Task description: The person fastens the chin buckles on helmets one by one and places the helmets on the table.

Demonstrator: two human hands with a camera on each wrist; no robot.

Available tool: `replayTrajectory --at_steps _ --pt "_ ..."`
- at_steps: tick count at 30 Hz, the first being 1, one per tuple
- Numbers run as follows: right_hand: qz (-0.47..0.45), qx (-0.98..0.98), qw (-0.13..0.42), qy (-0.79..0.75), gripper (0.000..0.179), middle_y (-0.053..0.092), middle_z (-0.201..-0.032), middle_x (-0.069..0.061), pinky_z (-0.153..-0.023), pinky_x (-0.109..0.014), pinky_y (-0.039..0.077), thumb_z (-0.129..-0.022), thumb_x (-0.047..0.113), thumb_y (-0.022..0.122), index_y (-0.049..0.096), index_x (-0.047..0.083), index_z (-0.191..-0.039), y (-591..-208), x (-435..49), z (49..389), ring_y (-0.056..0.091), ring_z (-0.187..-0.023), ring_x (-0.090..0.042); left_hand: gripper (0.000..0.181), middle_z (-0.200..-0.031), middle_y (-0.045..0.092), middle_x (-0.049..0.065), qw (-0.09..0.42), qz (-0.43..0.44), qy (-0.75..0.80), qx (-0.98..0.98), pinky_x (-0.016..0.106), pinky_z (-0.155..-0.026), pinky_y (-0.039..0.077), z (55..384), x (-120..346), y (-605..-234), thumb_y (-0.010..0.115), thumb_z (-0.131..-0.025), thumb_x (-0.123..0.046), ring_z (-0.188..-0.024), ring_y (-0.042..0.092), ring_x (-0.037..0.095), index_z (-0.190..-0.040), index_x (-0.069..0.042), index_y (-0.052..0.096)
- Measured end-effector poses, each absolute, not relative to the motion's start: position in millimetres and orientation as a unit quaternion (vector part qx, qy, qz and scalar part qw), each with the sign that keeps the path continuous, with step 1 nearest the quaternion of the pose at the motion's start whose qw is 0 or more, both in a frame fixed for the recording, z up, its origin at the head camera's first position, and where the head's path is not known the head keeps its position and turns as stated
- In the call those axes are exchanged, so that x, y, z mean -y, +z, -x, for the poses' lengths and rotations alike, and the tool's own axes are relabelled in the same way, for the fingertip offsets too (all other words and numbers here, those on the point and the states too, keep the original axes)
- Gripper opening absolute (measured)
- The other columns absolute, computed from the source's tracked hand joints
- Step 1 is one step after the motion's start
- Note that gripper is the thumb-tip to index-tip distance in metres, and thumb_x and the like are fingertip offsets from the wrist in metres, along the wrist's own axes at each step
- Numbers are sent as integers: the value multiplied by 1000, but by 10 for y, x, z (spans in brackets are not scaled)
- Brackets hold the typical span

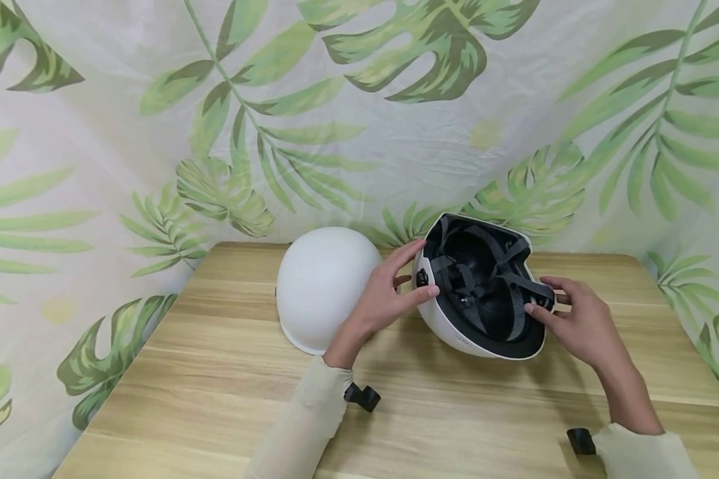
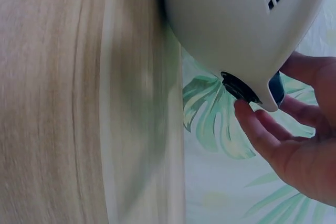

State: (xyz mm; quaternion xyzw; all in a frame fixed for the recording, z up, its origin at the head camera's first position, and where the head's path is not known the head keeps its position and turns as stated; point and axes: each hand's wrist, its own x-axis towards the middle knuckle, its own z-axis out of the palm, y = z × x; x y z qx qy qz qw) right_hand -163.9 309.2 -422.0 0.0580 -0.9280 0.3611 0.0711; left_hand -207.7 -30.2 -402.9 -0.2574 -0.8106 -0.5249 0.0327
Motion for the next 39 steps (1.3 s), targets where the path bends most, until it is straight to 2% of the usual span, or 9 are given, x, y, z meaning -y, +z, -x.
replayTrajectory --at_steps 2,4,7,11,21,26,28,34,39 --pt "-64 925 102 360 57 55 -137 -38 -66 -5 47 -95 20 82 60 -8 -140 -4229 -3084 1645 71 -107 -44 84 -169 39 -1 34 256 -523 812 48 -111 52 2075 298 -4017 81 -92 -39 -153 38 14 -164 -20 42" --pt "-63 922 125 361 52 57 -133 -37 -66 -2 47 -92 15 84 64 -8 -134 -4240 -3075 1646 74 -98 -17 85 -168 40 -1 36 253 -523 813 47 -109 53 2069 291 -4004 82 -91 -40 -152 40 13 -163 -19 43" --pt "-56 923 147 351 46 60 -127 -33 -65 0 46 -90 14 86 68 -8 -126 -4253 -3065 1639 73 -91 -10 85 -166 43 -2 40 247 -528 811 46 -107 55 2062 280 -3997 83 -90 -40 -149 42 12 -162 -18 44" --pt "-50 927 153 339 43 62 -126 -34 -64 1 44 -89 16 87 71 -7 -122 -4256 -3050 1624 73 -99 -49 83 -163 46 0 47 239 -534 810 41 -106 56 2048 265 -3996 85 -90 -37 -147 46 13 -161 -16 47" --pt "-70 924 99 363 34 62 -129 -30 -66 -8 49 -96 14 80 72 -3 -125 -4303 -3030 1624 68 -110 -56 70 -151 52 9 100 234 -521 815 43 -110 52 2004 239 -3943 86 -89 -32 -138 52 24 -150 -11 59" --pt "-90 910 108 389 29 62 -125 -30 -73 -4 51 -95 0 77 72 -9 -122 -4343 -3076 1639 68 -98 5 74 -153 51 9 102 259 -486 829 40 -111 50 2022 235 -3943 85 -88 -35 -138 52 25 -153 -14 57" --pt "-89 911 105 389 29 63 -124 -30 -74 -3 51 -95 0 77 72 -10 -121 -4355 -3089 1645 62 -96 13 76 -155 50 9 100 270 -474 832 36 -111 49 2027 229 -3948 85 -87 -35 -141 51 25 -154 -15 55" --pt "-61 937 70 336 33 72 -119 -31 -65 -13 50 -95 12 80 74 -5 -122 -4360 -3110 1641 72 -107 -51 74 -157 47 13 77 273 -481 830 33 -103 56 2006 197 -3970 87 -87 -30 -136 57 27 -152 -11 57" --pt "-56 942 39 327 37 76 -111 -29 -64 -19 52 -96 15 79 72 -7 -125 -4364 -3126 1652 73 -105 -49 71 -156 49 13 61 264 -487 830 35 -99 59 2002 181 -3996 87 -88 -28 -130 63 27 -150 -12 58"
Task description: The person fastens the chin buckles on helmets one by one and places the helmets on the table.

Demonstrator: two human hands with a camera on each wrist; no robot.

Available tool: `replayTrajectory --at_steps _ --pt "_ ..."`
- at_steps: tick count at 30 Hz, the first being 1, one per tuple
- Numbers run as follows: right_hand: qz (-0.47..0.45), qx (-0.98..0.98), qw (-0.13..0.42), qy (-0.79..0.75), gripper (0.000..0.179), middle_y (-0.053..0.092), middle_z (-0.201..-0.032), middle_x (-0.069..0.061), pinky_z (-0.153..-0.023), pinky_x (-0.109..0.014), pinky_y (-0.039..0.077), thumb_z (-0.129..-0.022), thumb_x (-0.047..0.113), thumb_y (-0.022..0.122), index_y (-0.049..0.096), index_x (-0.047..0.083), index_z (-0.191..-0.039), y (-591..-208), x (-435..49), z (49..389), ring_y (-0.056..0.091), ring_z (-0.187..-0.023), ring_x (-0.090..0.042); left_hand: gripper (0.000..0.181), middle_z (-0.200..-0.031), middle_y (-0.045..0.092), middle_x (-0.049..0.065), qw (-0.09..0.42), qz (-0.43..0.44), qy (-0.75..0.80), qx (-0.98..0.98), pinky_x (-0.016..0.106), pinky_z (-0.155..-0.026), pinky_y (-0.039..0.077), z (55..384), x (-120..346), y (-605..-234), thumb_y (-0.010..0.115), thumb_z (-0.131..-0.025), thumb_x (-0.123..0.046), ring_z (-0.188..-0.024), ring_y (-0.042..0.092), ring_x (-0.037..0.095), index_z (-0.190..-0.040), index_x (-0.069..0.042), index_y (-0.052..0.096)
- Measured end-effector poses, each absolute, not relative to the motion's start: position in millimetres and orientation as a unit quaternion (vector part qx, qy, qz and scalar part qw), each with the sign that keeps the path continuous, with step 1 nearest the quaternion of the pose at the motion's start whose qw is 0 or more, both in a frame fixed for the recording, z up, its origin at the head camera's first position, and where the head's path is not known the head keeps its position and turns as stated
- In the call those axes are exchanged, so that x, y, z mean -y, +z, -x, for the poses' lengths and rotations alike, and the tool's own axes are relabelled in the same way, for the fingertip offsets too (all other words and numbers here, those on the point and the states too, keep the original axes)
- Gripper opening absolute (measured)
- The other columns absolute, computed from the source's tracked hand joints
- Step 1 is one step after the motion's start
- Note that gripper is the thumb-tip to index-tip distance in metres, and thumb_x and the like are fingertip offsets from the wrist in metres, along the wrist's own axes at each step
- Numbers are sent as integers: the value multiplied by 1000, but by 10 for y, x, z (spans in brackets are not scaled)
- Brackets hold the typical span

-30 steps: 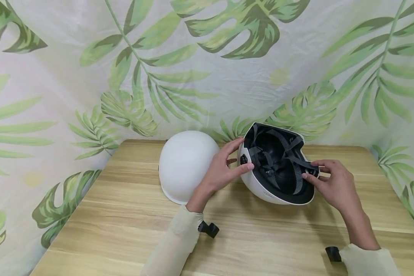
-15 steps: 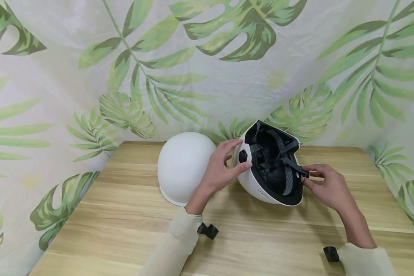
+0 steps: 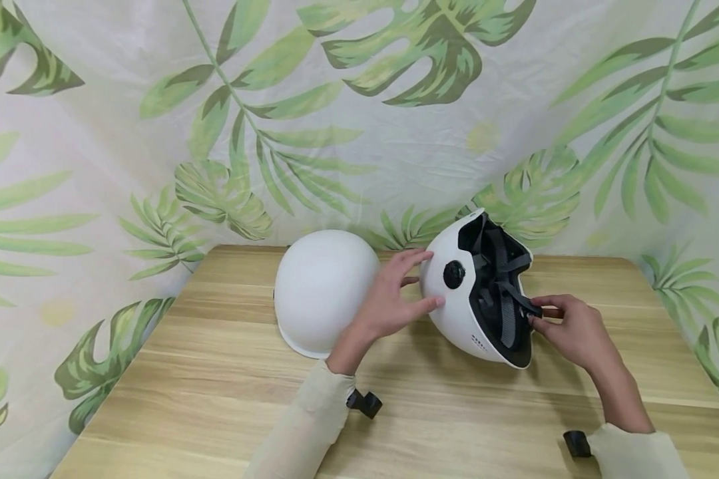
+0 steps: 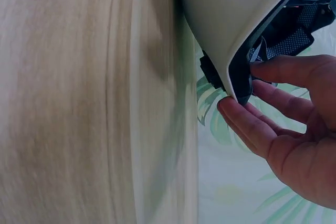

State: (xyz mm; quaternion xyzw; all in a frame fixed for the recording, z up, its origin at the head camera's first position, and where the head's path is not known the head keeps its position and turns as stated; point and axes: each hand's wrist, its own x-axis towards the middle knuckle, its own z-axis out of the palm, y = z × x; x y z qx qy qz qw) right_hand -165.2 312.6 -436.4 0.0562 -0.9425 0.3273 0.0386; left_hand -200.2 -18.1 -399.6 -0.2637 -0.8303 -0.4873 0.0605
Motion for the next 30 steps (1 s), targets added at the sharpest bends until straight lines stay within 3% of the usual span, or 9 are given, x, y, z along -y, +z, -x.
replayTrajectory --at_steps 2,5,8,10,17,25,27,30 --pt "-60 941 38 330 38 74 -116 -30 -65 -18 52 -96 15 80 72 -7 -126 -4363 -3139 1657 75 -104 -45 72 -156 49 13 55 264 -493 827 39 -98 60 2012 183 -4009 86 -89 -27 -137 56 26 -151 -11 56" --pt "-68 936 37 344 41 72 -122 -32 -67 -14 51 -95 15 80 70 -7 -129 -4362 -3165 1662 77 -97 -17 73 -157 49 12 47 261 -499 825 38 -96 61 2026 194 -4023 85 -90 -27 -142 51 25 -153 -10 53" --pt "-71 928 29 364 44 70 -124 -33 -68 -12 51 -96 14 80 68 -8 -132 -4368 -3192 1661 63 -91 12 76 -160 47 11 35 257 -502 825 35 -94 61 2035 201 -4037 84 -91 -29 -143 50 23 -156 -11 50" --pt "-70 922 21 381 45 70 -124 -34 -68 -12 52 -96 13 80 66 -9 -134 -4375 -3202 1657 57 -90 19 78 -161 46 11 26 256 -505 824 35 -94 61 2037 199 -4043 84 -92 -30 -143 49 22 -158 -11 48" --pt "-54 923 -5 381 51 74 -117 -29 -69 -13 50 -97 15 78 62 -10 -139 -4384 -3200 1668 60 -88 16 79 -162 43 10 24 261 -500 826 38 -96 61 2026 155 -4053 84 -92 -27 -144 48 22 -159 -12 46" --pt "-72 919 -49 386 50 74 -117 -30 -71 -16 53 -96 8 78 60 -16 -137 -4423 -3179 1727 67 -90 7 73 -158 46 13 51 262 -495 827 31 -92 60 2020 130 -4020 84 -91 -26 -139 53 24 -155 -9 52" --pt "-80 919 -53 383 49 74 -117 -30 -72 -15 52 -97 9 77 61 -15 -137 -4430 -3174 1742 71 -94 -2 70 -155 48 14 59 260 -503 822 35 -92 61 2034 134 -4014 84 -91 -24 -136 54 25 -152 -9 55" --pt "-86 923 -43 372 48 74 -117 -30 -72 -15 51 -97 11 77 63 -12 -136 -4432 -3169 1761 75 -105 -26 67 -154 49 15 61 258 -515 815 43 -93 62 2059 142 -4012 83 -92 -24 -136 54 27 -151 -9 56"
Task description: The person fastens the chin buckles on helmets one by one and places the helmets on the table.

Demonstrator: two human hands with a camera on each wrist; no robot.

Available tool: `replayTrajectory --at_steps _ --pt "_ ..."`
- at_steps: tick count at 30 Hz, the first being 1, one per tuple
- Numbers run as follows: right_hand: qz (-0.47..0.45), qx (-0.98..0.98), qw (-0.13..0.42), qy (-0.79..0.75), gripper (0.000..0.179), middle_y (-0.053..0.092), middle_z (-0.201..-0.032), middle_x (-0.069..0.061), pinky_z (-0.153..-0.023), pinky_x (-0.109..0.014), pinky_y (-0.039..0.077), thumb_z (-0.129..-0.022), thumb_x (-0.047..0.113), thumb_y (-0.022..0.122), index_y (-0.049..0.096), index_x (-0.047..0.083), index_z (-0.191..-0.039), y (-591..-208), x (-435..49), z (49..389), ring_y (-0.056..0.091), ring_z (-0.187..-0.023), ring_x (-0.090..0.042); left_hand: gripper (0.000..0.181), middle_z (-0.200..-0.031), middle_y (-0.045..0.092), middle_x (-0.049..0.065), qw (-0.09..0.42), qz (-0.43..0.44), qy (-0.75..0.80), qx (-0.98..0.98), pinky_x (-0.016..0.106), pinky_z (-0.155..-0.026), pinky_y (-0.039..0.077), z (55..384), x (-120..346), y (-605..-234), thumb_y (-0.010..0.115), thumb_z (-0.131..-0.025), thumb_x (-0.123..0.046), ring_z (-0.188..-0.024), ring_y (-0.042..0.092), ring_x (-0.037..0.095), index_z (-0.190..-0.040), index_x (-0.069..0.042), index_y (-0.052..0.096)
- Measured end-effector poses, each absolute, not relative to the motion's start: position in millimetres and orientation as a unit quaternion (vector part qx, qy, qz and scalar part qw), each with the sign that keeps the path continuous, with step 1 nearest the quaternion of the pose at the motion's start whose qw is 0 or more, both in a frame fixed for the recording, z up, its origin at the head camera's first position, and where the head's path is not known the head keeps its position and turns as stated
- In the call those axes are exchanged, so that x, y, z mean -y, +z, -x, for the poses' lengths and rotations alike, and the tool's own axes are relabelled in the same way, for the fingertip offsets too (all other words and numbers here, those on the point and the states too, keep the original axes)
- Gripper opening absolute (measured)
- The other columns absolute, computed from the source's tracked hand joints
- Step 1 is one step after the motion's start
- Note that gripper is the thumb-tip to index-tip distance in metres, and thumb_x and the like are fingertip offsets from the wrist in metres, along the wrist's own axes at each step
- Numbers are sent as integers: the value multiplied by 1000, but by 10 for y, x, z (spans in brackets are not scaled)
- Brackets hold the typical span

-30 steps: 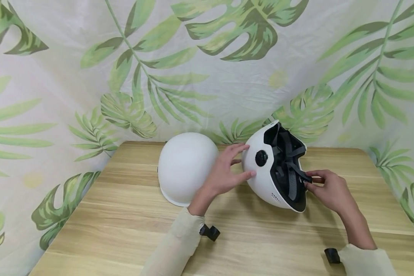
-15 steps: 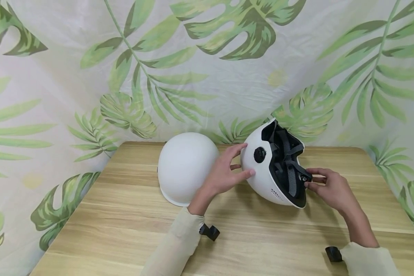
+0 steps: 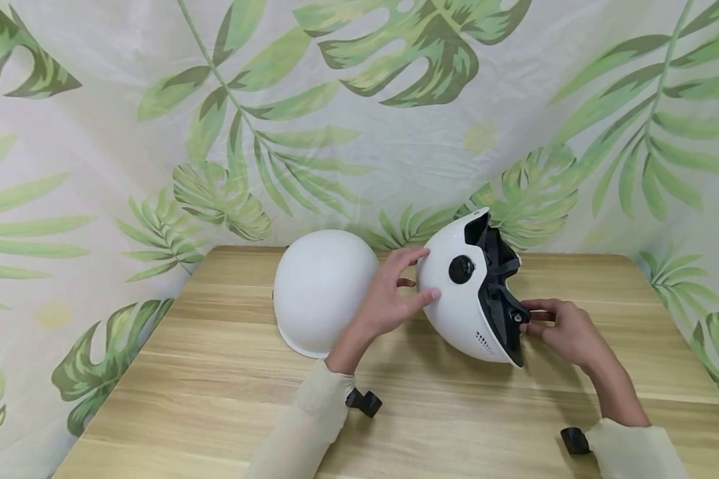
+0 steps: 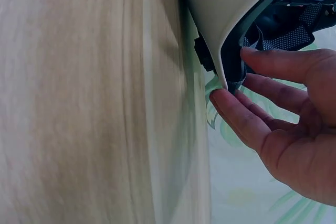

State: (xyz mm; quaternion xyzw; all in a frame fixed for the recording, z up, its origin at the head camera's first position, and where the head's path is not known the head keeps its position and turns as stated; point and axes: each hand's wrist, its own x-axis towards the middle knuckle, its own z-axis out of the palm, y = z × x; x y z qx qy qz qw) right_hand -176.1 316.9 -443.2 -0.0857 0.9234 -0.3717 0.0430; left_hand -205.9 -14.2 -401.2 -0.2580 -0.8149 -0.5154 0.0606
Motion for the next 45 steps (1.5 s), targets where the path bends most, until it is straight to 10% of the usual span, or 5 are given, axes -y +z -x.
replayTrajectory --at_steps 4,10,33,40,45 --pt "89 -925 30 -369 48 72 -122 -30 -73 -16 52 -96 12 79 64 -10 -136 -4436 -3163 1762 71 -112 -42 68 -157 47 14 47 253 -522 813 45 -94 62 2071 148 -4035 81 -94 -26 -141 51 27 -154 -12 54" --pt "94 -923 16 -373 44 74 -121 -25 -73 -15 52 -94 15 82 69 -6 -130 -4456 -3160 1763 71 -102 -12 69 -161 45 11 32 249 -526 813 31 -91 61 2084 164 -4056 79 -96 -25 -146 47 24 -157 -14 50" --pt "123 -934 3 -334 42 69 -129 -31 -85 -40 62 -101 20 74 67 -7 -133 -4327 -3018 1718 69 -115 -49 74 -159 44 12 35 267 -542 796 32 -89 62 2107 230 -4100 82 -92 -25 -143 48 25 -158 -15 51" --pt "136 -893 -99 -418 40 71 -128 -10 -86 -4 49 -104 20 71 66 -1 -138 -3925 -2790 1616 60 -110 11 74 -158 44 12 30 258 -555 790 33 -92 61 2113 232 -4110 84 -91 -26 -142 50 26 -157 -15 53" --pt "140 -857 -126 -479 37 68 -122 22 -91 -4 47 -108 20 64 65 8 -143 -3648 -2620 1552 63 -111 12 72 -157 45 12 38 258 -549 794 34 -93 61 2139 223 -4131 84 -91 -26 -141 51 27 -156 -16 55"
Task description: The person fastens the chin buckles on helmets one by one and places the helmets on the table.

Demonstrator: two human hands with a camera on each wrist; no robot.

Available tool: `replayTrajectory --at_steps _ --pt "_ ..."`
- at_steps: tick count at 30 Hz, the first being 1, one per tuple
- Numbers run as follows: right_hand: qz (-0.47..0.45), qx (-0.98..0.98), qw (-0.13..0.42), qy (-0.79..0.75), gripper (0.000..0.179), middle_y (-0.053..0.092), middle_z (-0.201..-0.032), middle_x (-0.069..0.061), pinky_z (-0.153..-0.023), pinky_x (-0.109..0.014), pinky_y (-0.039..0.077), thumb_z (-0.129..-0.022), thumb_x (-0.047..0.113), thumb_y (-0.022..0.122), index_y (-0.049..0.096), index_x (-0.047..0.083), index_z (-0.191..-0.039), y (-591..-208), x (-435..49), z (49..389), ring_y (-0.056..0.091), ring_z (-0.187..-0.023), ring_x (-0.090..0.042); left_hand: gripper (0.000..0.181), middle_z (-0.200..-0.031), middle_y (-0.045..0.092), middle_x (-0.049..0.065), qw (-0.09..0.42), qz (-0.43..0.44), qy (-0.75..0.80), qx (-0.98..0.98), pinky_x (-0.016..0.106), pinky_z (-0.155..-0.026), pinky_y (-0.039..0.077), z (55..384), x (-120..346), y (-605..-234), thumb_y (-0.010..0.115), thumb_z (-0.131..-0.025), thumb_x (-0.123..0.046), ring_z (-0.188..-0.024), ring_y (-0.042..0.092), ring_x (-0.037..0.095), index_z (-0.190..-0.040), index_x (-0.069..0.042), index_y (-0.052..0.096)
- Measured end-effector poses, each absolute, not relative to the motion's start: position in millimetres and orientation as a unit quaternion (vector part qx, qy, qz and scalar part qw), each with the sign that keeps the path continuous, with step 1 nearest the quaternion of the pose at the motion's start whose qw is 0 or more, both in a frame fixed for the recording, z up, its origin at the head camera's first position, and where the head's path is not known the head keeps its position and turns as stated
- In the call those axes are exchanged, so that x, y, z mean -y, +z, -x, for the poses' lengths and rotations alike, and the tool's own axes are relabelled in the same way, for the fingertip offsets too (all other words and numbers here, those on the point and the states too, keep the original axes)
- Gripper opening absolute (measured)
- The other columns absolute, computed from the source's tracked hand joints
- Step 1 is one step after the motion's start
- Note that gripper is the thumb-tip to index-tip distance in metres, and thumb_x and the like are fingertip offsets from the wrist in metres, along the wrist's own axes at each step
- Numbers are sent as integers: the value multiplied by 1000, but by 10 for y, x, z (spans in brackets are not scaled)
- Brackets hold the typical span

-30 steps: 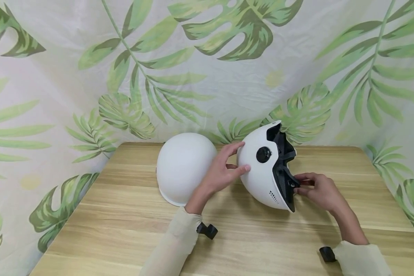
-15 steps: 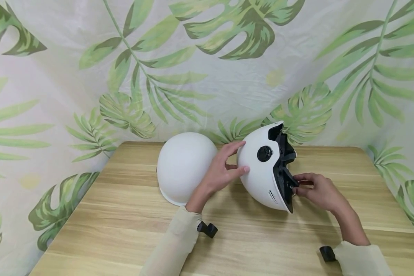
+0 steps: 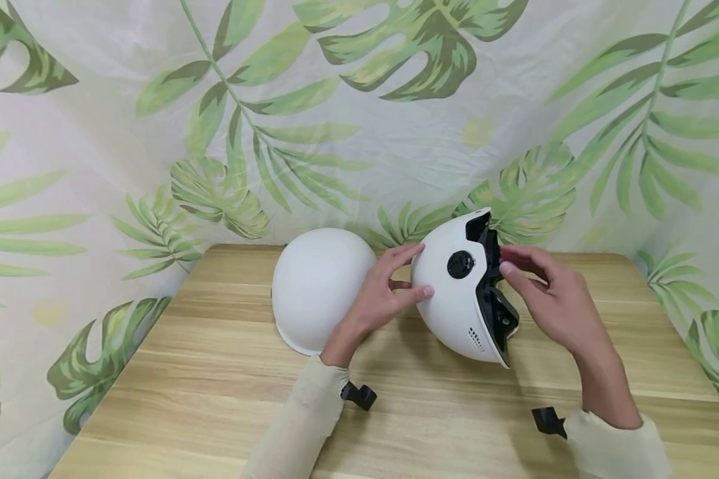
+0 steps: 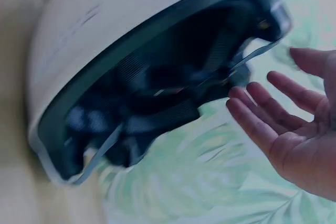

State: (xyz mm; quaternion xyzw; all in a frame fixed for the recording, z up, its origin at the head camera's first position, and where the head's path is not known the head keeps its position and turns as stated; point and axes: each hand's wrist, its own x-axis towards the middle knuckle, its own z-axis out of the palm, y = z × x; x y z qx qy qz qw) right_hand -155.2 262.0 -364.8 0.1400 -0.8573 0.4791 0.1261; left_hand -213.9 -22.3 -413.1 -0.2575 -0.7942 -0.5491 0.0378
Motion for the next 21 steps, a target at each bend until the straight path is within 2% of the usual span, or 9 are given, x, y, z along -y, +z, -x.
replayTrajectory --at_steps 3,8,13,16,21 --pt "-147 841 129 505 38 68 -127 20 -92 -6 48 -108 16 63 63 9 -145 -3546 -2536 1558 64 -114 9 72 -157 45 12 40 257 -544 798 33 -92 61 2163 213 -4126 84 -91 -27 -141 51 26 -156 -16 54" --pt "-164 831 130 515 44 62 -142 -1 -93 -9 51 -104 11 69 60 6 -147 -3487 -2397 1593 61 -119 5 73 -157 45 13 40 253 -535 805 34 -93 61 2174 204 -4111 84 -92 -28 -141 51 26 -157 -17 54" --pt "-173 835 138 504 47 58 -142 -11 -91 -8 51 -101 7 73 61 2 -146 -3492 -2336 1591 59 -119 6 73 -157 46 14 40 254 -527 810 33 -93 61 2164 205 -4105 83 -92 -29 -141 51 26 -157 -16 54" --pt "-174 837 135 502 48 58 -143 -15 -90 -8 51 -100 6 74 61 2 -146 -3493 -2326 1588 58 -118 6 73 -157 45 13 40 255 -526 811 34 -92 61 2164 207 -4097 84 -92 -29 -141 51 26 -157 -16 54" --pt "-154 854 116 484 49 63 -139 -12 -87 -7 51 -101 15 74 60 13 -149 -3481 -2321 1581 62 -111 6 73 -158 44 13 39 255 -527 810 35 -93 62 2168 211 -4082 84 -92 -29 -141 51 26 -157 -16 53"
